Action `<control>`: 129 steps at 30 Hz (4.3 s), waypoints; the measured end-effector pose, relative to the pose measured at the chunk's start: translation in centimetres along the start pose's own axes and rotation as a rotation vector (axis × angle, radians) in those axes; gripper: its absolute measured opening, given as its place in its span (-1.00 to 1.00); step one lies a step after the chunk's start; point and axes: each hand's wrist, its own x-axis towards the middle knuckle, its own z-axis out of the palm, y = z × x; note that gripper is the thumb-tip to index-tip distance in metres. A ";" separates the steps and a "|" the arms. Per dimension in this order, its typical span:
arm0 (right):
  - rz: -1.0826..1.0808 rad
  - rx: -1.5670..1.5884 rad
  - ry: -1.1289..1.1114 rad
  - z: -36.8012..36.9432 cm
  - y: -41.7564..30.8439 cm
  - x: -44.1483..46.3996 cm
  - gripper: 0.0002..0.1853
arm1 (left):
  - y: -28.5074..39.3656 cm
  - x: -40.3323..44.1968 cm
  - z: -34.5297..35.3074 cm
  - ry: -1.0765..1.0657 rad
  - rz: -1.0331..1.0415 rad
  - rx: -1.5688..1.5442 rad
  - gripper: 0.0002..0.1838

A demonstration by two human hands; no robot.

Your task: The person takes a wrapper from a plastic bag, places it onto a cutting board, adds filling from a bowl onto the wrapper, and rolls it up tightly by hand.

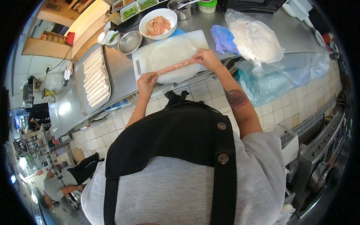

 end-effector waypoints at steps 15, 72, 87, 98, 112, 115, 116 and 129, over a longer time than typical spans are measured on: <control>-0.317 -0.367 0.035 2.9 -4.2 -4.1 -0.74 | 3.6 -3.4 -0.1 -0.045 0.324 0.085 -0.52; -0.186 -0.227 -0.390 2.7 -4.0 6.9 -0.71 | 2.9 3.9 4.2 -0.132 0.096 0.135 -0.76; -0.330 -0.198 -0.283 7.6 -6.2 6.8 -0.72 | 1.4 3.9 2.3 -0.191 0.004 0.147 -0.78; -0.127 -0.171 -0.282 -0.1 -1.2 4.8 -0.66 | 3.4 4.8 4.2 -0.216 0.125 0.225 -0.78; -0.171 -0.194 -0.267 -0.2 -2.5 4.4 -0.76 | 5.6 7.3 10.9 -0.342 0.151 0.367 -0.72; -0.092 -0.231 -0.339 -0.5 -4.2 5.0 -0.74 | 5.3 6.8 9.4 -0.344 0.226 0.284 -0.78; -0.076 -0.232 -0.324 -0.6 -5.1 5.1 -0.72 | 5.2 6.4 8.5 -0.306 0.195 0.272 -0.75; -0.118 -0.132 -0.380 1.6 -5.1 6.3 -0.66 | 2.1 5.7 5.3 -0.340 0.054 0.228 -0.73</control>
